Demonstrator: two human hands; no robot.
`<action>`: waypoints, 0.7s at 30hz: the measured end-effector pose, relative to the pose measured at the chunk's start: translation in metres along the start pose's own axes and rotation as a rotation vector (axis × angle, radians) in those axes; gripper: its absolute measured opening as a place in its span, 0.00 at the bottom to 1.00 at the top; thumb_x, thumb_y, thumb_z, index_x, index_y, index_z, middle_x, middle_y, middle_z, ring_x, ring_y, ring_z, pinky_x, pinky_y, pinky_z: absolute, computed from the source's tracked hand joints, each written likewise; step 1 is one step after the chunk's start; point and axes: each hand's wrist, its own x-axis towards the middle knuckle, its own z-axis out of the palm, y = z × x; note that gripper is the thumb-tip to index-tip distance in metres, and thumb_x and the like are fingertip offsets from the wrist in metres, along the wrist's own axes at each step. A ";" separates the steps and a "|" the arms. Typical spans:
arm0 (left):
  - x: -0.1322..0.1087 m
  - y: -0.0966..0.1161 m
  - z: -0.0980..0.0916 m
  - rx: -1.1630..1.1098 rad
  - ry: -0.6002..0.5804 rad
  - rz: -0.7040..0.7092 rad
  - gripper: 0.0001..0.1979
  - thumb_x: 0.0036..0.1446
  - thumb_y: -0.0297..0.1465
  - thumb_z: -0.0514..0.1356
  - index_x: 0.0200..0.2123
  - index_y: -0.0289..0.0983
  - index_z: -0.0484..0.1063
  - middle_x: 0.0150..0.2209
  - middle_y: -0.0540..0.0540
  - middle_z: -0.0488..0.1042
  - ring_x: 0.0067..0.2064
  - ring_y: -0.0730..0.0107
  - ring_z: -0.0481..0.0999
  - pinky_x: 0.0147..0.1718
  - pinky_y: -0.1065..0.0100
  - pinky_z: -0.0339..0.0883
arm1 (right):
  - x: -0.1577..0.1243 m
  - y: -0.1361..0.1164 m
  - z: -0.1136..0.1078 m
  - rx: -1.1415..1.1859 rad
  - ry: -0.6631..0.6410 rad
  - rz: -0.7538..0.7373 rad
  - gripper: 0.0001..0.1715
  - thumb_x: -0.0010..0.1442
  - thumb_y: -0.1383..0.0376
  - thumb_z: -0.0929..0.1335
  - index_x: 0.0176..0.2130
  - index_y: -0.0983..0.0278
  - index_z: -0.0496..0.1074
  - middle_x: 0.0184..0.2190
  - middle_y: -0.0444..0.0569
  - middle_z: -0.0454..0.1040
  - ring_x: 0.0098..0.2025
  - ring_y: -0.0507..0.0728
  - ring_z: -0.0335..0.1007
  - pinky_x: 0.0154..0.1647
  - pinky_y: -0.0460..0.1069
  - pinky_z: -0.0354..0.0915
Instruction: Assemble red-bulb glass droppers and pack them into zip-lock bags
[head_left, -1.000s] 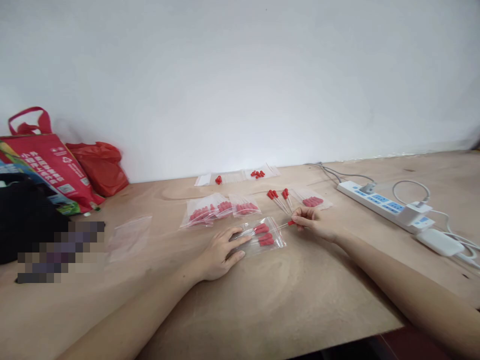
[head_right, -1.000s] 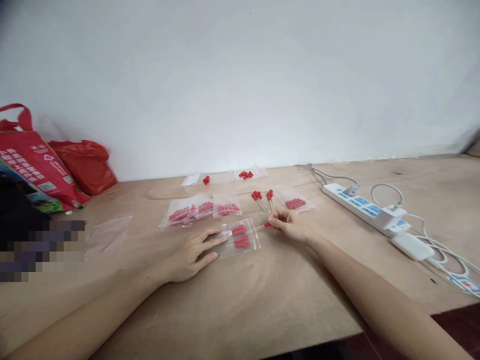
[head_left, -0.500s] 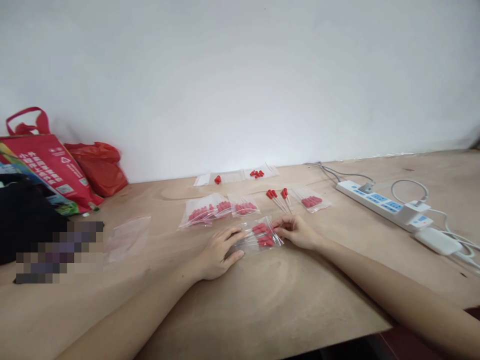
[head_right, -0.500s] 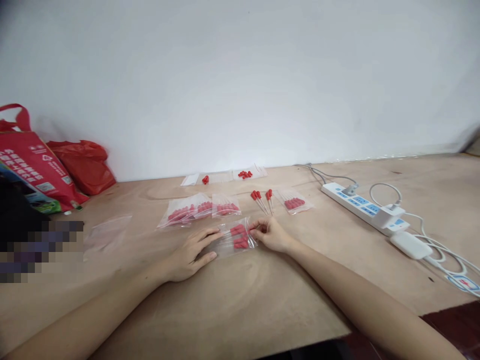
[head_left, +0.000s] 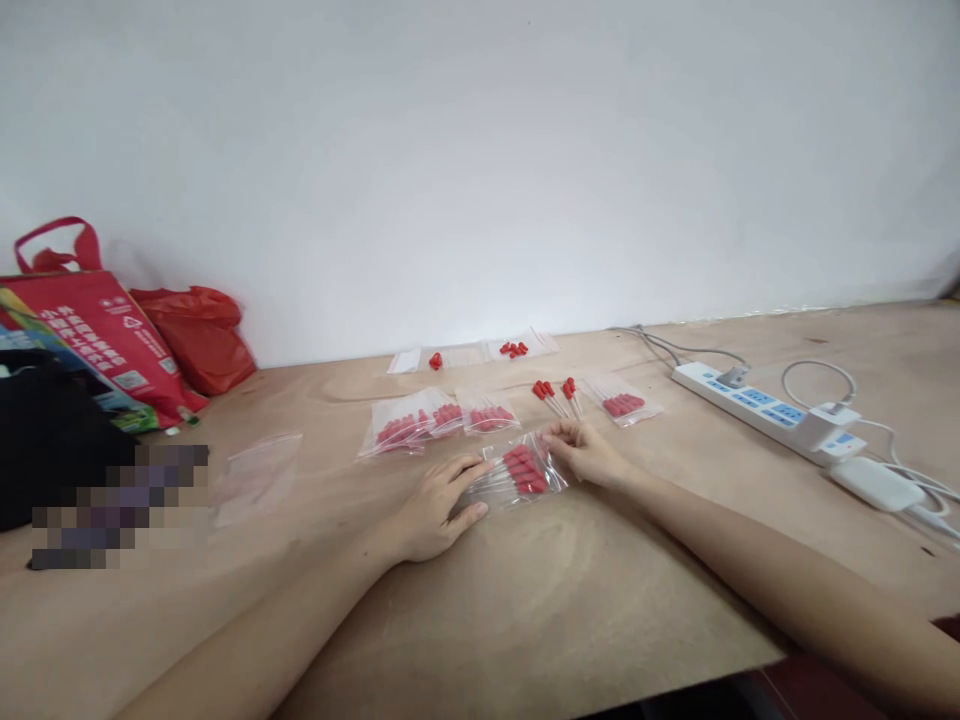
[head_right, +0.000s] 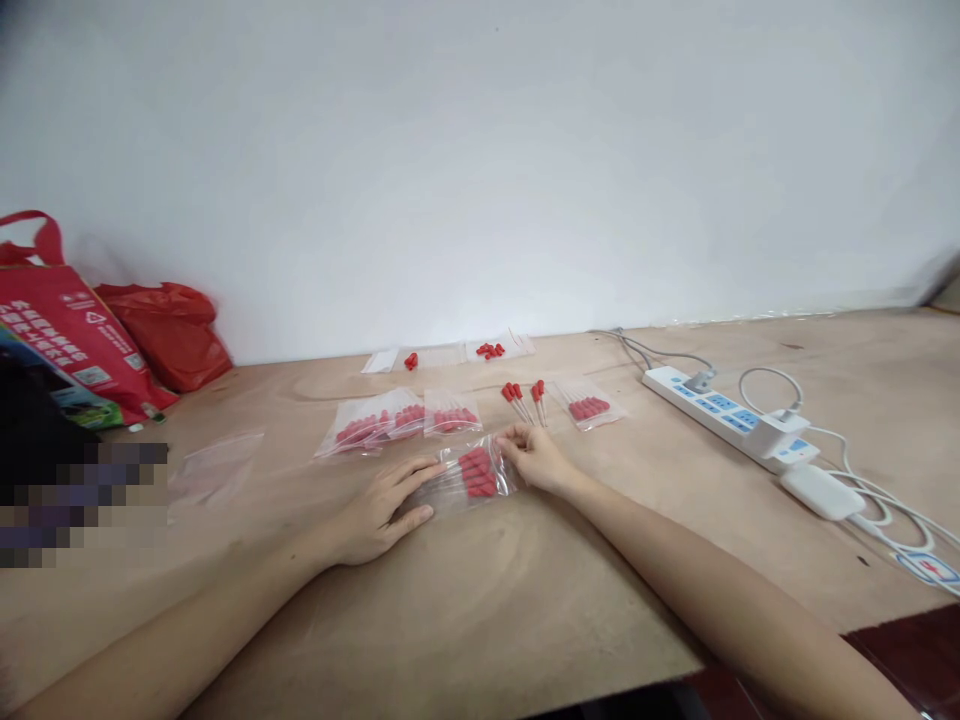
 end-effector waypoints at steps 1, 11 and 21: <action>0.000 0.000 0.000 -0.001 0.006 0.003 0.22 0.57 0.35 0.49 0.55 0.41 0.54 0.55 0.44 0.58 0.55 0.61 0.58 0.53 0.56 0.53 | 0.002 -0.001 -0.002 -0.048 0.093 0.017 0.19 0.49 0.51 0.64 0.30 0.65 0.67 0.24 0.46 0.70 0.22 0.50 0.63 0.21 0.46 0.58; -0.002 0.000 0.000 -0.041 0.020 -0.003 0.23 0.57 0.35 0.50 0.56 0.41 0.52 0.56 0.45 0.57 0.56 0.64 0.57 0.53 0.59 0.54 | 0.014 -0.007 -0.004 -0.065 -0.186 0.043 0.18 0.42 0.55 0.69 0.20 0.64 0.61 0.15 0.38 0.62 0.18 0.46 0.55 0.19 0.43 0.53; -0.018 -0.040 -0.012 0.247 0.511 -0.179 0.15 0.56 0.36 0.49 0.46 0.38 0.62 0.48 0.43 0.64 0.52 0.62 0.60 0.53 0.59 0.53 | 0.017 -0.013 -0.043 0.571 0.034 0.094 0.12 0.47 0.60 0.69 0.28 0.62 0.63 0.23 0.42 0.69 0.23 0.50 0.66 0.27 0.46 0.64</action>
